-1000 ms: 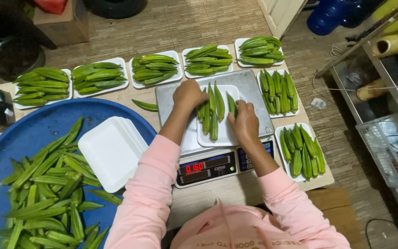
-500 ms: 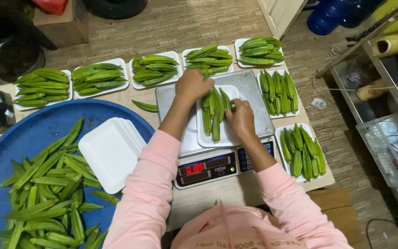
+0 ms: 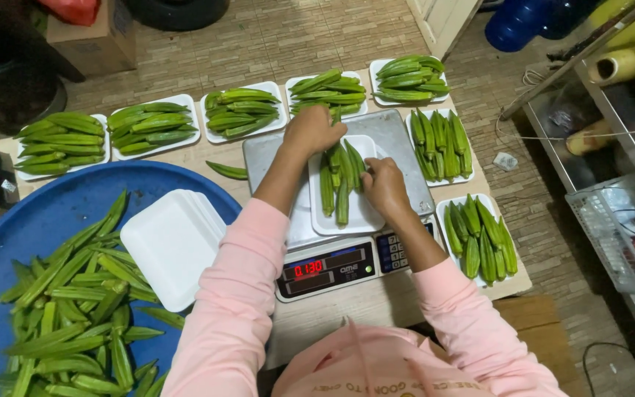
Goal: The person sorts okra pods by hand from a large blue tray, places them into white foam containers, and weighs each container on a digital scale before setting the containers aside.
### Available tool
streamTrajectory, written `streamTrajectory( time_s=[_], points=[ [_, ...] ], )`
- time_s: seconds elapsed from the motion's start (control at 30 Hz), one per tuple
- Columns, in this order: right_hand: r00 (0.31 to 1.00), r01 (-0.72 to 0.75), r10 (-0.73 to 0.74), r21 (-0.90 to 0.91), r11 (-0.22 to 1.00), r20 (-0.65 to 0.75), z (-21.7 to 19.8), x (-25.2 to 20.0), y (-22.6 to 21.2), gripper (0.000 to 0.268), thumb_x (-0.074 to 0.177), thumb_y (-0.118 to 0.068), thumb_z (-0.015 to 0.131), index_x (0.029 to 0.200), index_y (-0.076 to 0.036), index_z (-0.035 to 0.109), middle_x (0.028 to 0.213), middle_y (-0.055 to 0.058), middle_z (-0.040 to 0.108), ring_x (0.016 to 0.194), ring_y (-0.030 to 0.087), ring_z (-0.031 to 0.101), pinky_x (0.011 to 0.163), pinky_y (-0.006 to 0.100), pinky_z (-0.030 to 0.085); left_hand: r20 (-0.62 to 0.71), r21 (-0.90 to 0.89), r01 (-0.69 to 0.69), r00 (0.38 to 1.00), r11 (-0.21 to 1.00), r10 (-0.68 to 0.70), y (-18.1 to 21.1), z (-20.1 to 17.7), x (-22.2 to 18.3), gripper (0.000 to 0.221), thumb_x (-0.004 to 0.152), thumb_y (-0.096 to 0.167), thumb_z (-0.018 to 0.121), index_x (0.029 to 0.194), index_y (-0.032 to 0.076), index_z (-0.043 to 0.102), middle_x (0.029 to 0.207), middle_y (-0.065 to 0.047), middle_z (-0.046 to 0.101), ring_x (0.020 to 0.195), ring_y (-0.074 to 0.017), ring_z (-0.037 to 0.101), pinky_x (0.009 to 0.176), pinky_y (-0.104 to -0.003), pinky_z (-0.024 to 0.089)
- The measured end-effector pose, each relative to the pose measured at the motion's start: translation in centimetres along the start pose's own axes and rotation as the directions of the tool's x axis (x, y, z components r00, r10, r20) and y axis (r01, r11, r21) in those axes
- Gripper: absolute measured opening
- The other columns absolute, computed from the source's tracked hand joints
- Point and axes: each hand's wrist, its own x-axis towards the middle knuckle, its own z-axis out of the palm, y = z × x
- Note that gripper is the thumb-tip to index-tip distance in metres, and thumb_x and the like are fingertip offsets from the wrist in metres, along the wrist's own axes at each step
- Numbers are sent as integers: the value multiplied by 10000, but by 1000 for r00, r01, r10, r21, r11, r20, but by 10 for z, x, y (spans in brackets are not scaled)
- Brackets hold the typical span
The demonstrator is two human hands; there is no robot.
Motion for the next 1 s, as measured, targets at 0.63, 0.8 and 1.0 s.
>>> streamTrajectory(
  time_s=[0.63, 0.8, 1.0],
  points=[
    [969, -226, 244, 259, 939, -38, -41, -35, -7, 198, 887, -184, 708, 1057, -111, 779, 676, 51, 683, 514, 207, 701, 554, 351, 562, 127, -341, 165, 984, 925, -129, 10, 24, -13, 326, 794, 466, 684, 836, 145, 724, 591, -16, 715, 618, -160, 738, 664, -266, 561],
    [967, -244, 255, 199, 949, -30, -37, -44, -9, 194, 931, -251, 716, 1060, -112, 755, 686, 65, 710, 611, 242, 719, 648, 387, 564, 135, -377, 196, 979, 905, -155, -5, 28, -15, 287, 808, 402, 696, 896, 130, 731, 617, -25, 724, 603, -135, 722, 635, -241, 565],
    [981, -183, 187, 72, 980, -59, -29, -34, 2, 153, 964, -213, 694, 1032, -82, 736, 915, 157, 678, 904, 388, 714, 845, 473, 559, 127, -501, 212, 977, 839, -171, -1, 18, -41, 257, 816, 299, 697, 940, 74, 719, 653, -59, 730, 605, -120, 728, 602, -234, 600]
  ],
)
